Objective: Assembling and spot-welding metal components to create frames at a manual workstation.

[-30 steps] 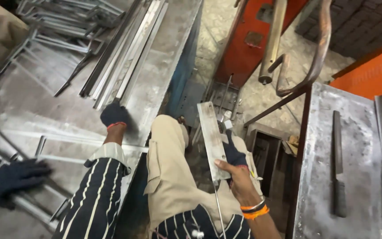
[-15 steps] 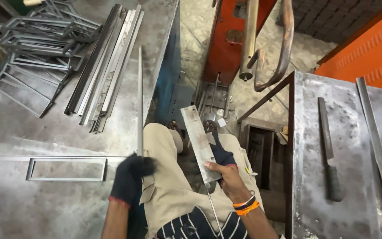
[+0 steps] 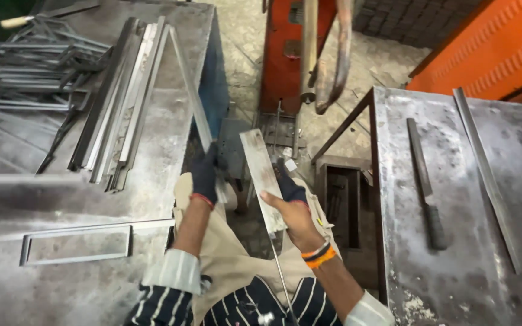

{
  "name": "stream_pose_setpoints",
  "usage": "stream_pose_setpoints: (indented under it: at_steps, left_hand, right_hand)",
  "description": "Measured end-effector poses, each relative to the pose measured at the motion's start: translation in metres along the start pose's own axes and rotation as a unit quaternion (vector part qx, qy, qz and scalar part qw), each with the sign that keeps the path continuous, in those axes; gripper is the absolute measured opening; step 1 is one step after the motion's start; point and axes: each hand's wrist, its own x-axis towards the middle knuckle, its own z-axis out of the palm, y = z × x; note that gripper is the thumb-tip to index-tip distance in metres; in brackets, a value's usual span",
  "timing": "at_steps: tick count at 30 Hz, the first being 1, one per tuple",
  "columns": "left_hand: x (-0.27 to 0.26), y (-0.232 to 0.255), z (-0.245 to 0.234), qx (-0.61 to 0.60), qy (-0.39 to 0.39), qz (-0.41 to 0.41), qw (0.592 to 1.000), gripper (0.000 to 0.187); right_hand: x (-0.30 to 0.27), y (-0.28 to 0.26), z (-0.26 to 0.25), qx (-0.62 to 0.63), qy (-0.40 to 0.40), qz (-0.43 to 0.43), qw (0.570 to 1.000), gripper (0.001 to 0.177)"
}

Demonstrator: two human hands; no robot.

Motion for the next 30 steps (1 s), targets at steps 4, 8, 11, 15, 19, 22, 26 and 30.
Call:
stream_pose_setpoints:
  at_steps: [4,8,11,15,19,22,26,30]
  left_hand:
    - [-0.014,-0.033,0.049,0.044,-0.009,0.114,0.992,0.041]
    - [-0.056,-0.028,0.095,0.116,0.009,0.344,0.932,0.044]
    - [-0.07,-0.043,0.102,0.179,0.029,0.298,0.937,0.049]
    - [-0.113,-0.046,0.106,0.252,0.013,0.314,0.915,0.047]
    - [-0.158,-0.047,0.101,0.232,-0.032,0.225,0.946,0.046]
    - [-0.176,-0.045,0.102,0.194,-0.065,0.242,0.948,0.028]
    - [-0.163,-0.06,0.084,0.239,-0.038,0.281,0.929,0.023]
    - [-0.099,-0.054,0.063,0.26,0.018,0.368,0.893,0.037]
  right_hand:
    - [0.014,-0.002,0.005,-0.03,0.037,-0.04,0.998,0.054]
    - [0.029,-0.001,0.004,-0.245,0.066,-0.26,0.932,0.042]
    - [0.032,-0.007,0.003,-0.285,0.117,-0.305,0.901,0.027]
    - [0.051,-0.02,0.004,-0.337,0.154,-0.479,0.795,0.018]
    - [0.085,-0.024,-0.014,-0.354,0.024,-0.52,0.777,0.034]
    - [0.073,-0.055,0.003,-0.226,0.079,-0.454,0.858,0.013]
    - [0.072,-0.047,-0.002,-0.229,0.062,-0.393,0.888,0.017]
    - [0.083,-0.008,-0.03,-0.255,-0.041,-0.142,0.956,0.028]
